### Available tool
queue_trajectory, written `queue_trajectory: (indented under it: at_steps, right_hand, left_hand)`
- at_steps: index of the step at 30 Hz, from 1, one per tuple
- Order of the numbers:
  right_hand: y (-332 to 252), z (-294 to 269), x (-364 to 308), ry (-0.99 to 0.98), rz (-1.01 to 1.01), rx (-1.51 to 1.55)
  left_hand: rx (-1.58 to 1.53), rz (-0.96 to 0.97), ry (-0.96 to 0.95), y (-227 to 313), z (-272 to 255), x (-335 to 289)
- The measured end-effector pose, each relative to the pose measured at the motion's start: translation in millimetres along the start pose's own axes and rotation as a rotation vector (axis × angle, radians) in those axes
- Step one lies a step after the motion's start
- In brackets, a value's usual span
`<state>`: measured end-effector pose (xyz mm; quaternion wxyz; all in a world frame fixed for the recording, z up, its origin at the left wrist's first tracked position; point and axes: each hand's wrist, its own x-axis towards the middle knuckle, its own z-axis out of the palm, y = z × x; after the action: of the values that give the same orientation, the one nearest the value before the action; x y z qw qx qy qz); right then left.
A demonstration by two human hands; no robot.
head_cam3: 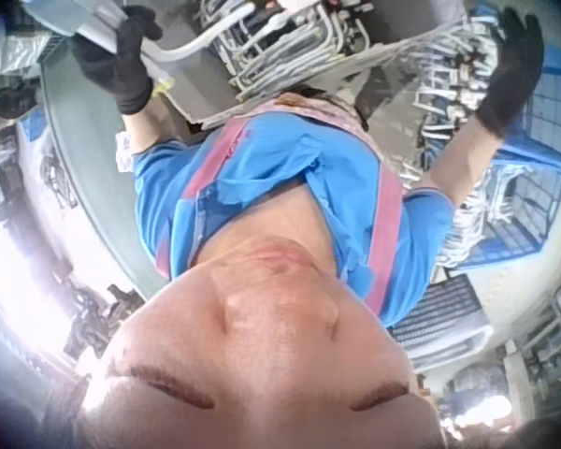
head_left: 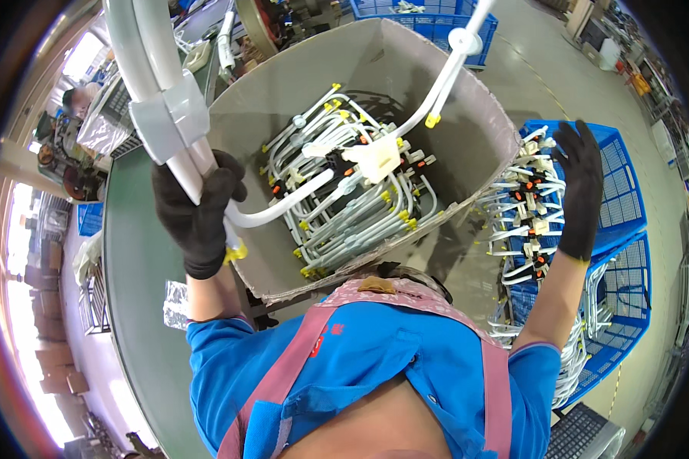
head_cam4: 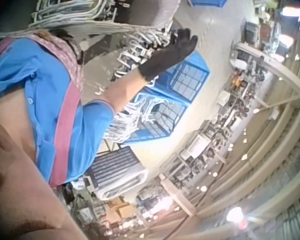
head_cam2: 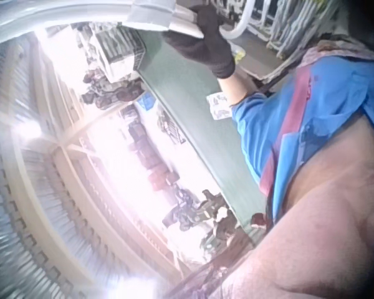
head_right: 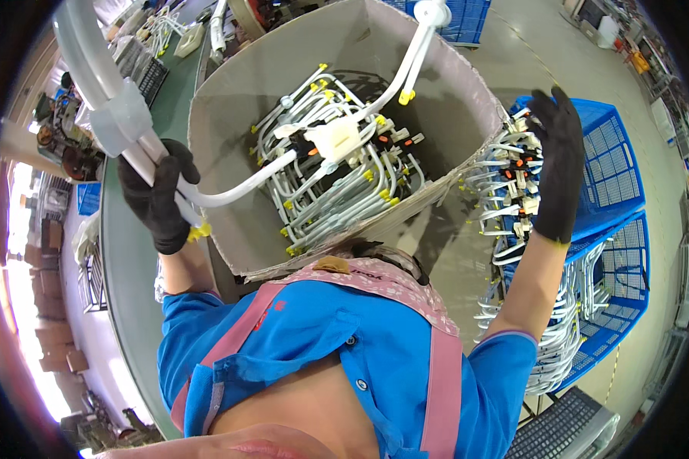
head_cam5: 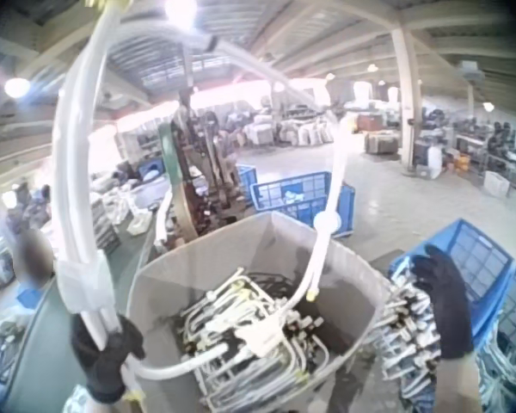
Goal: The person picks white cable assemblies from blue baskets, attaches small blue plastic pieces to the cable ends using a press machine, and places the finished assemblies into a grey bin. The person repeats this process for multiple cable units.
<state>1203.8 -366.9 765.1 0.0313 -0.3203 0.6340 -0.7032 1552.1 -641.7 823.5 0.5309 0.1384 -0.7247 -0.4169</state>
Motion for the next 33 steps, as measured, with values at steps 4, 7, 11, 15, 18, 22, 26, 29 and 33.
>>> queue_trajectory:
  at_steps: [4, 7, 11, 15, 18, 22, 26, 29, 33]
  right_hand:
    - [44, 26, 62, -0.105, -0.051, -0.038]
    - [65, 49, 88, -0.304, -0.086, 0.403]
    - [73, 91, 63, -0.480, 0.099, 1.134]
    - [58, 148, -21, 0.018, 0.115, 0.598]
    - [39, 176, -37, 0.051, 0.248, 0.724]
    - [26, 180, -43, 0.106, 0.251, 0.605]
    - [33, 179, -48, 0.034, 0.164, 0.656]
    - [38, 185, -50, 0.038, 0.151, 0.737]
    - [34, 193, -52, 0.125, 0.211, 0.726]
  left_hand:
    - [-0.031, 0.005, -0.149, 14, -38, 23]
    - [0.150, -0.003, -0.286, 6, -67, 52]
    - [0.414, -0.099, -0.264, -28, -97, 103]
    - [1.104, 0.531, -0.058, -98, -85, 124]
    - [1.224, 0.358, -0.183, -163, -69, 72]
    - [1.063, -0.197, -0.412, -221, -72, -4]
    - [-0.143, -1.041, -0.315, -244, -67, -32]
    - [-0.253, -0.677, -0.332, -245, -55, -31]
    - [-0.445, -0.643, -0.199, -249, -42, -20]
